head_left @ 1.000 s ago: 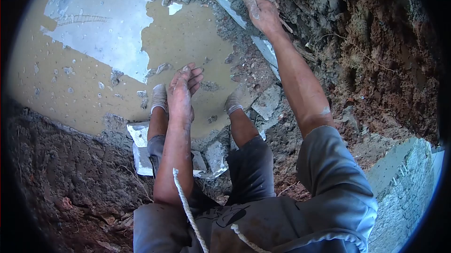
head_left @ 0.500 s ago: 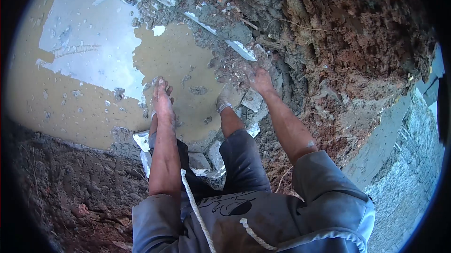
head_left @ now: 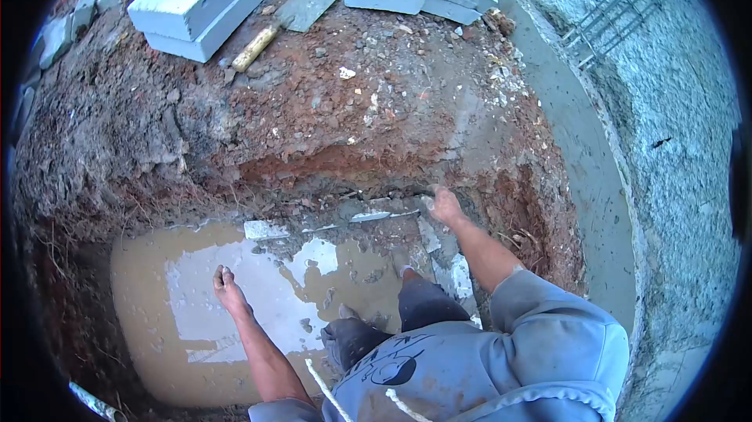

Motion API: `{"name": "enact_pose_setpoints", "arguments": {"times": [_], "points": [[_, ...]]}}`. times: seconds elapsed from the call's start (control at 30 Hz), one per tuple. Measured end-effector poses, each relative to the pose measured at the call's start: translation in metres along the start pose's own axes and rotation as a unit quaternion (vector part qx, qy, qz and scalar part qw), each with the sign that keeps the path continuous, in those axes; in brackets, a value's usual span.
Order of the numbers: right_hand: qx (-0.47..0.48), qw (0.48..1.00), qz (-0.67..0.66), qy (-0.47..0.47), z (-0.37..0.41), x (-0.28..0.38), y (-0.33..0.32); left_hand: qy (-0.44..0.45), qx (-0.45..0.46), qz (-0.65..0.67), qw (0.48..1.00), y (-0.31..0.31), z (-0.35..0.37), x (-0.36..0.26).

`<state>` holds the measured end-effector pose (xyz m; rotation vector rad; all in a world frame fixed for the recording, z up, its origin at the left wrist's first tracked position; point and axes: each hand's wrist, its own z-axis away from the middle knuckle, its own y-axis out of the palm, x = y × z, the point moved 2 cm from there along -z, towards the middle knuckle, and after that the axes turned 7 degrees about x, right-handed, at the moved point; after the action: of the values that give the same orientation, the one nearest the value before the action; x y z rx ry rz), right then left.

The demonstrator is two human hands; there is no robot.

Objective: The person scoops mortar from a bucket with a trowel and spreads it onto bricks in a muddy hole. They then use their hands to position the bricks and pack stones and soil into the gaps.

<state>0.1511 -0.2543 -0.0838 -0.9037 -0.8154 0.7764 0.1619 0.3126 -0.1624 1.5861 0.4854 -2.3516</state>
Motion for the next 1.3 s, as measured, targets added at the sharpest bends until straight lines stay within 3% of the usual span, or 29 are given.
{"name": "enact_pose_setpoints", "arguments": {"times": [0.17, 0.3, 0.37, 0.47, 0.6, 0.67, 0.77, 0.8, 0.87, 0.97, 1.13, 1.23, 1.27, 1.3], "points": [[-0.037, 0.992, -0.063, 0.101, 0.035, -0.039, -0.042, 0.075, 0.038, 0.020, 0.996, 0.040, 0.013, -0.069], [0.004, 0.979, -0.114, 0.171, 0.059, -0.107, -0.034, 0.083, 0.118, 0.035, 0.989, 0.111, 0.061, -0.070], [0.044, 0.966, -0.125, 0.223, 0.061, -0.142, -0.028, 0.037, 0.166, 0.003, 0.985, 0.145, 0.093, -0.079], [-0.045, 0.945, -0.178, 0.271, 0.063, -0.167, -0.034, 0.134, 0.245, -0.063, 0.958, 0.196, 0.112, -0.082], [-0.110, 0.937, -0.230, 0.237, 0.027, -0.182, -0.074, 0.131, 0.306, -0.103, 0.938, 0.277, 0.122, -0.116], [-0.129, 0.938, -0.254, 0.197, 0.001, -0.185, -0.119, 0.189, 0.324, -0.136, 0.917, 0.332, 0.132, -0.146], [-0.308, 0.916, -0.241, 0.091, -0.090, -0.230, -0.179, 0.232, 0.374, -0.121, 0.890, 0.465, 0.153, -0.175], [-0.371, 0.899, -0.227, 0.051, -0.114, -0.231, -0.219, 0.284, 0.348, -0.223, 0.865, 0.495, 0.175, -0.205], [-0.305, 0.909, -0.270, 0.081, -0.160, -0.242, -0.282, 0.369, 0.343, -0.280, 0.817, 0.562, 0.182, -0.225], [-0.355, 0.922, -0.155, -0.004, -0.227, -0.244, -0.359, 0.464, 0.309, -0.336, 0.759, 0.658, 0.181, -0.254], [-0.341, 0.935, -0.080, -0.050, -0.377, -0.256, -0.427, 0.538, 0.197, -0.346, 0.743, 0.784, 0.149, -0.285], [-0.268, 0.962, -0.039, -0.046, -0.433, -0.259, -0.443, 0.530, 0.119, -0.355, 0.761, 0.829, 0.126, -0.294], [-0.233, 0.972, -0.024, -0.038, -0.440, -0.258, -0.445, 0.483, 0.100, -0.385, 0.780, 0.840, 0.116, -0.293], [-0.221, 0.974, -0.017, -0.045, -0.439, -0.255, -0.447, 0.489, 0.072, -0.405, 0.769, 0.849, 0.111, -0.291]]}}
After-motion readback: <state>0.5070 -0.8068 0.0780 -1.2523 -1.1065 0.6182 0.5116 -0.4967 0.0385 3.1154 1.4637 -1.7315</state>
